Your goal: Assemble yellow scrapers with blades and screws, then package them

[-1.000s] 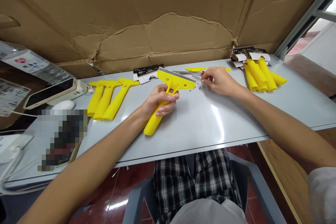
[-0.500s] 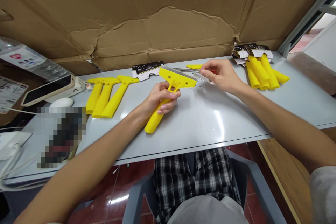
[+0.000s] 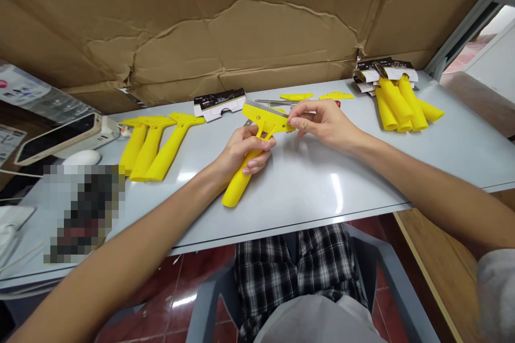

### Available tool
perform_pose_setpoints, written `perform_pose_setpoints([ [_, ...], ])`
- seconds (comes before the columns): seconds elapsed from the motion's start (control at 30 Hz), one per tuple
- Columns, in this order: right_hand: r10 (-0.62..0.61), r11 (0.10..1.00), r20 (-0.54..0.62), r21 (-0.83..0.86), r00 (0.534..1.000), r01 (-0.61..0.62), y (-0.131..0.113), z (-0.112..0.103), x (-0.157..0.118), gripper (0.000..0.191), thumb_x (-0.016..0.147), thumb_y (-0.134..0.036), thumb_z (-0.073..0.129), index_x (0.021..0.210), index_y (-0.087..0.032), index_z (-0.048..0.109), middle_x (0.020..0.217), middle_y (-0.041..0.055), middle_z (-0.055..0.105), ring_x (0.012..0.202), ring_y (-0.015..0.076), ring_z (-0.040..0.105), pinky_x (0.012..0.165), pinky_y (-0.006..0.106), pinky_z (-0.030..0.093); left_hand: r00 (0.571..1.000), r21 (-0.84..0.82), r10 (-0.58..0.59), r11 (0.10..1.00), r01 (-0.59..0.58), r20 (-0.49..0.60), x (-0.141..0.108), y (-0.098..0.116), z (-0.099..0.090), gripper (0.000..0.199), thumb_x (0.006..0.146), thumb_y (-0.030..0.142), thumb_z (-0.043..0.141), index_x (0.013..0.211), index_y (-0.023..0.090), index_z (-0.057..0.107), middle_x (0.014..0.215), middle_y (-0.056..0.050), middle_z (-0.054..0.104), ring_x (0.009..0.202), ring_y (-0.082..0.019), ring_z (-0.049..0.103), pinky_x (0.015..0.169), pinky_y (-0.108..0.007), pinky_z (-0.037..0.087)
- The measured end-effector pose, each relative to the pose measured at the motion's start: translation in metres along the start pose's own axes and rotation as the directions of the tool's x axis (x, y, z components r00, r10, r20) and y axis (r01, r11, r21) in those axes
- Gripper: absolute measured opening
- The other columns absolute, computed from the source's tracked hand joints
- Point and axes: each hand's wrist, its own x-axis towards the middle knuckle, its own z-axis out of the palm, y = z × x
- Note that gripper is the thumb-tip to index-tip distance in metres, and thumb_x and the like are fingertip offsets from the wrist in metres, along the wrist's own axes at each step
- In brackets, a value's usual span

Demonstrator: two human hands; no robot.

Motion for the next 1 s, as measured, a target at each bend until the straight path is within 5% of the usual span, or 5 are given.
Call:
perform_pose_setpoints([
  [0.27,0.032,0.999,0.002,0.009,0.999,-0.032,-0.001,0.002,-0.001,0.042,0.083,-0.057,0.094,0.094,-0.02,0.078,0.098,0.0065,0.075,0.094,0.0211,0.071,0.07,0.033,0.066,0.993,0.076,-0.08,0.994,0.074,0.083,0.004,0.0,-0.013,0.033,0.073,0.026,0.086,0.081,0.019,0.055,0.056,0.008,0.05,0.03,-0.003,0.032,0.028,-0.017,0.033],
  [0.6,0.047,0.998,0.013,-0.031,0.999,-0.046,-0.003,0.003,-0.002,0.029,0.089,-0.048,0.089,0.094,-0.021,0.078,0.11,0.0072,0.076,0.094,0.0212,0.073,0.072,0.035,0.068,0.997,0.041,-0.065,0.997,0.063,0.044,0.002,0.002,-0.008,0.036,0.069,0.022,0.087,0.089,0.019,0.057,0.064,0.007,0.056,0.03,-0.002,0.033,0.026,-0.016,0.033],
  [1.0,-0.08,0.985,0.029,-0.152,0.996,0.084,-0.001,0.005,-0.003,0.029,0.092,-0.047,0.085,0.092,-0.019,0.077,0.108,0.008,0.071,0.084,0.0163,0.068,0.066,0.031,0.065,0.999,0.029,-0.024,0.999,0.023,0.036,0.002,0.0,-0.005,0.035,0.071,0.02,0.086,0.097,0.015,0.063,0.068,0.007,0.057,0.032,-0.002,0.037,0.026,-0.015,0.032],
])
